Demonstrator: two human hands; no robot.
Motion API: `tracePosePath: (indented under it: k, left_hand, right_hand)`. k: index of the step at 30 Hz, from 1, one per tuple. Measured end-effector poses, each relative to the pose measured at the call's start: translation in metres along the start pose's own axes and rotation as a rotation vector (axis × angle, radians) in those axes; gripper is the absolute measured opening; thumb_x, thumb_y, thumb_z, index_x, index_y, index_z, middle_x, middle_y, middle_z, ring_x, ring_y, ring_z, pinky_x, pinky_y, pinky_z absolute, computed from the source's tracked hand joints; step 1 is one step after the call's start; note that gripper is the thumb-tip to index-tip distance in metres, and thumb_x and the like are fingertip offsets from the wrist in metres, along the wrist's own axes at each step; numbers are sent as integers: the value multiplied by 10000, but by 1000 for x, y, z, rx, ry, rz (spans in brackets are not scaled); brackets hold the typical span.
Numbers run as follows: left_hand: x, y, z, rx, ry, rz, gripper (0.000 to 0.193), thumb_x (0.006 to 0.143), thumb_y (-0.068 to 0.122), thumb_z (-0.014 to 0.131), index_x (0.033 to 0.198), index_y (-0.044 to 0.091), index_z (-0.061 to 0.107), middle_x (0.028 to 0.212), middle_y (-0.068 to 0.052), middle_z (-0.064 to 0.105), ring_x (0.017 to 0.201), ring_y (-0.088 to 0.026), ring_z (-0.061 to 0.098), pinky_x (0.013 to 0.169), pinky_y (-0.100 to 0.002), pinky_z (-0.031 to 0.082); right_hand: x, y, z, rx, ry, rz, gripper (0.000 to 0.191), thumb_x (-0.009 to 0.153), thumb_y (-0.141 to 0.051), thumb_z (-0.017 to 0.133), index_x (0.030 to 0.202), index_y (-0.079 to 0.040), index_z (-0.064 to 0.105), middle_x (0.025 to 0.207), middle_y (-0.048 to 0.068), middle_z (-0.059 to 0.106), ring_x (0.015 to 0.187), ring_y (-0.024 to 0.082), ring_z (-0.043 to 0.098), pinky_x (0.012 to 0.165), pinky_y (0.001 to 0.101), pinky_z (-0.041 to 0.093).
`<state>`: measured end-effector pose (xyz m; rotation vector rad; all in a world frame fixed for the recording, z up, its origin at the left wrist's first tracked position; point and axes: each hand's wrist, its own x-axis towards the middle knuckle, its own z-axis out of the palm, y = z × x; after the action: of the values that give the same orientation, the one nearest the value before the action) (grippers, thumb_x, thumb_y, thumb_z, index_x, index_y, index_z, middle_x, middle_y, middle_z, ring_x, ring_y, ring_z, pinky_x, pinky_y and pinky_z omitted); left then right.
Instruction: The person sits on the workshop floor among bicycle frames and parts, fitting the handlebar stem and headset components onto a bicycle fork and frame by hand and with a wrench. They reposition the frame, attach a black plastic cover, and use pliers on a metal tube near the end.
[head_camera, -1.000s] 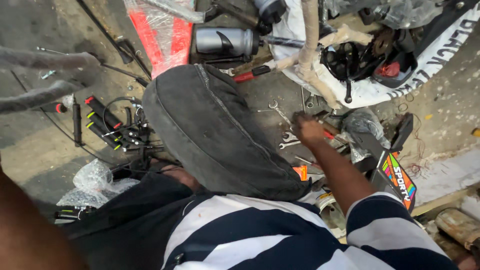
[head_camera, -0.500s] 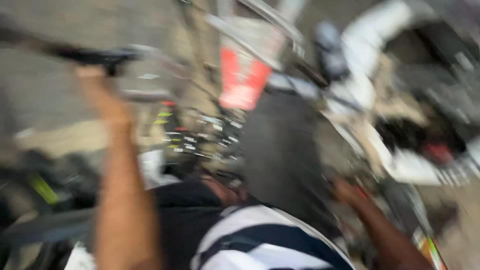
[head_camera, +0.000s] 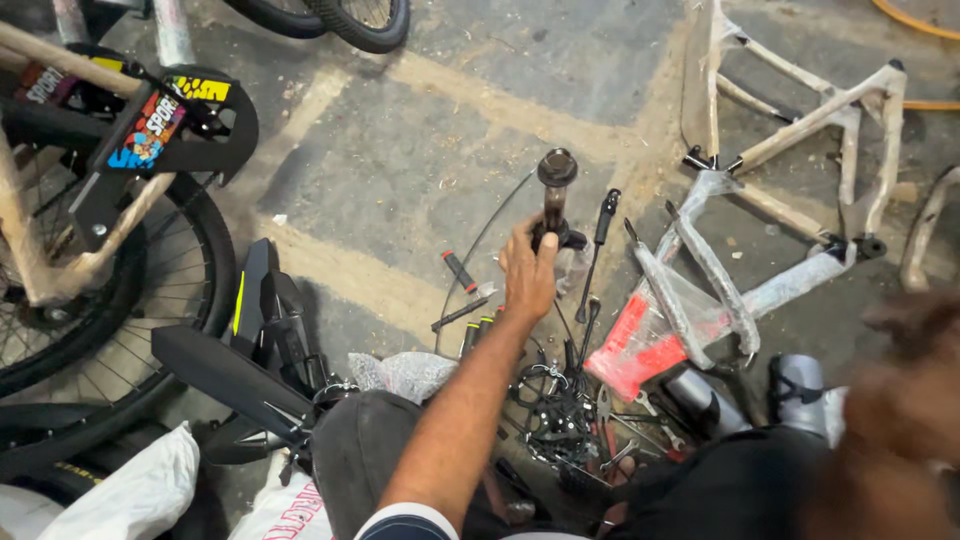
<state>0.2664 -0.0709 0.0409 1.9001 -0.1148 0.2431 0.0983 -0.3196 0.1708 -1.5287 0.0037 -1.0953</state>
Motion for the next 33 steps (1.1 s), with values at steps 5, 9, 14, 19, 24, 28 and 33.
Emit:
tracePosePath:
  k: [5, 9, 14, 19, 24, 28, 33]
  left_hand:
    - [2, 3, 1, -9, 11, 35, 557, 1040, 487, 458, 1437, 101, 509, 1359, -208, 577, 1350, -379, 468, 1183, -526, 214]
    - [4, 2, 4, -14, -3, 38, 548, 1042, 480, 460, 1437, 104, 518, 1356, -212, 582, 1341, -385, 463, 1186, -533, 213]
    - [3, -2, 7, -4, -7, 13, 550, 1026, 481, 457, 1425, 109, 526, 1315, -193, 604, 1296, -364, 503, 1188, -536, 221]
    - [0, -3, 9, -25, 8, 49, 520, 1060, 487, 436, 1396, 100, 523, 1354, -187, 610, 1328, -368, 501, 1192, -555, 201]
    - [-8, -3, 9, 24, -1, 0, 519, 1035, 461, 482, 1384, 82, 540, 1326, -222, 591, 1312, -404, 470, 1174, -551, 211]
    - [-6, 0, 8, -4, 12, 60, 505, 1047, 454, 470, 1388, 88, 529, 1319, -207, 605, 1320, -384, 501, 1187, -548, 218]
    - [-3, 7, 2, 6, -38, 86, 527, 1040, 470, 487, 1415, 102, 530, 1365, -195, 611, 1332, -387, 495, 1177, -554, 246]
  right_hand:
    - [-34, 52, 137, -797, -719, 236, 293, 1015, -332, 587, 1090, -55, 649, 871, 238, 694, 841, 441, 641, 753, 552, 475]
    - [-22, 58, 121, -683, -550, 147, 215, 1052, -225, 558, 1105, -34, 642, 769, 195, 629, 656, 403, 612, 652, 518, 470]
    - [4, 50, 90, 34, -22, -29, 225, 1154, -229, 543, 1264, -39, 589, 855, 49, 592, 701, 151, 530, 621, 306, 441]
    - [-35, 81, 124, -895, -857, 175, 245, 971, -250, 587, 986, -17, 664, 909, 229, 646, 818, 416, 592, 727, 504, 478]
    - [7, 74, 88, 38, -116, 409, 148, 1031, -200, 624, 1084, -66, 591, 877, 6, 548, 765, 199, 465, 709, 361, 386]
    - [-5, 66, 102, -134, -117, 14, 196, 1040, -256, 594, 1063, -62, 590, 830, 93, 579, 756, 281, 521, 677, 404, 410]
    - [-41, 69, 116, -911, -767, 229, 307, 1051, -316, 589, 1048, -10, 603, 858, 243, 639, 818, 458, 599, 697, 519, 446]
